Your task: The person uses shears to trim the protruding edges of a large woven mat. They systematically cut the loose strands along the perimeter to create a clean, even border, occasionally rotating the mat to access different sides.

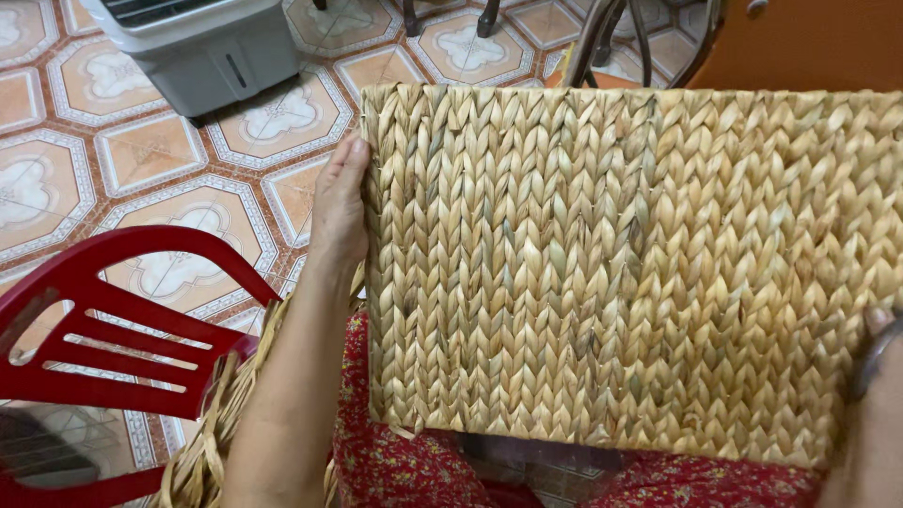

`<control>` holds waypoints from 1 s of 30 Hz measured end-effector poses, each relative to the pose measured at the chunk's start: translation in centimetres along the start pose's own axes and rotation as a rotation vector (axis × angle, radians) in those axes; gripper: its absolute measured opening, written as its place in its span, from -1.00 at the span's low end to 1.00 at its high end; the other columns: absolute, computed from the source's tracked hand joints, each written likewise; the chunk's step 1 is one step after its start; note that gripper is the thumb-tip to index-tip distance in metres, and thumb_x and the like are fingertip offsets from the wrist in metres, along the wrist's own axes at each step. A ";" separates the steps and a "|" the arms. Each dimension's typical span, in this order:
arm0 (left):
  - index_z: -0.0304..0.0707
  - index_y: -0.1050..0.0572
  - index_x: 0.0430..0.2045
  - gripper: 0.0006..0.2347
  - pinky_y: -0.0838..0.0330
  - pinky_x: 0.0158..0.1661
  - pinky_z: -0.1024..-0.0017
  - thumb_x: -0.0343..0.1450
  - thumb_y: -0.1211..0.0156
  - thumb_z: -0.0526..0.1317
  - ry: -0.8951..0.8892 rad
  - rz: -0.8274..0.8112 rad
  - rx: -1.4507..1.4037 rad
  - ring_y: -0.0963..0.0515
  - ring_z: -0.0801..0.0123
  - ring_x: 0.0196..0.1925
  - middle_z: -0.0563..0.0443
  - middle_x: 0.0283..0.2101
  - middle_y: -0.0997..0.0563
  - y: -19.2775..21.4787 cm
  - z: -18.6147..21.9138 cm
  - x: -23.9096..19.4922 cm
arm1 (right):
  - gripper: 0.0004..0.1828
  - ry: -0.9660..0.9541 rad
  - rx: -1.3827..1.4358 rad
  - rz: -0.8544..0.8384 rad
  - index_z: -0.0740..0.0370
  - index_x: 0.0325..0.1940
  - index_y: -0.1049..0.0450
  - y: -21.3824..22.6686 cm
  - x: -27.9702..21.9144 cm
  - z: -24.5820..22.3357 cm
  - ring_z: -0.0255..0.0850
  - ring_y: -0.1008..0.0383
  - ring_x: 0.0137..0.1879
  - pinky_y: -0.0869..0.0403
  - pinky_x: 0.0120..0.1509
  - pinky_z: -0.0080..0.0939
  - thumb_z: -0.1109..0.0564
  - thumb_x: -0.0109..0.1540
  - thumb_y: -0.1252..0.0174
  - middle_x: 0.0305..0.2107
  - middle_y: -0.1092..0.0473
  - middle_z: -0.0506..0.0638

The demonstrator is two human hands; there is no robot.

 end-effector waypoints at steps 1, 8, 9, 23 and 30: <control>-0.27 -0.46 0.04 -0.76 -0.61 -0.13 0.48 0.55 -0.04 -0.16 0.029 0.038 0.060 -0.66 0.52 -0.18 0.02 -0.13 -0.68 0.3 0.0 -0.5 | -0.63 -0.006 -0.008 0.007 0.23 0.32 -0.34 0.0 0.0 0.3 -0.30 -0.45 0.00 -0.44 0.00 -0.33 0.16 0.43 -0.14 0.00 -0.44 -0.06; -0.33 -0.43 0.06 -0.68 -0.66 -0.23 0.42 0.42 -0.24 -0.27 0.043 0.116 0.255 -0.68 0.43 -0.25 -0.07 -0.18 -0.69 -1.1 -0.2 -3.5 | -0.68 -0.017 -0.032 0.024 0.30 0.24 -0.35 -0.4 0.0 1.9 -0.31 -0.44 -0.03 -0.44 -0.02 -0.35 0.17 0.43 -0.16 -0.03 -0.44 -0.03; -0.34 -0.44 0.05 -0.69 -0.67 -0.23 0.45 0.43 -0.25 -0.28 0.033 0.144 0.298 -0.68 0.45 -0.25 -0.07 -0.18 -0.69 -1.2 0.0 -3.6 | -0.69 -0.014 -0.029 0.032 0.31 0.22 -0.35 -0.4 0.0 2.0 -0.31 -0.43 -0.04 -0.44 -0.03 -0.36 0.17 0.43 -0.17 -0.03 -0.44 -0.03; -0.38 -0.45 0.11 -0.67 -0.63 -0.15 0.48 0.45 -0.28 -0.34 -0.137 0.050 0.270 -0.65 0.47 -0.14 -0.10 -0.07 -0.67 -3.5 -1.0 -0.3 | -0.74 0.022 -0.185 0.216 0.44 0.05 -0.38 5.0 2.9 9.8 -0.34 -0.42 -0.11 -0.43 -0.06 -0.40 0.18 0.42 -0.22 -0.10 -0.44 0.02; -0.39 -0.47 0.09 -0.69 -0.61 -0.18 0.50 0.46 -0.29 -0.35 -0.112 0.029 0.251 -0.64 0.48 -0.17 -0.11 -0.09 -0.66 -4.5 -2.9 1.3 | -0.54 0.351 -0.298 0.314 0.42 0.25 -0.34 6.1 3.0 9.7 -0.33 -0.39 -0.04 -0.36 -0.08 -0.38 0.40 0.35 -0.40 -0.15 -0.37 -0.05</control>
Point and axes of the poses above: each hand's wrist, its own x-axis towards the middle knuckle, its own y-axis out of the back of the hand, z = x × y, the point moved 8 cm from there along x, towards the middle knuckle
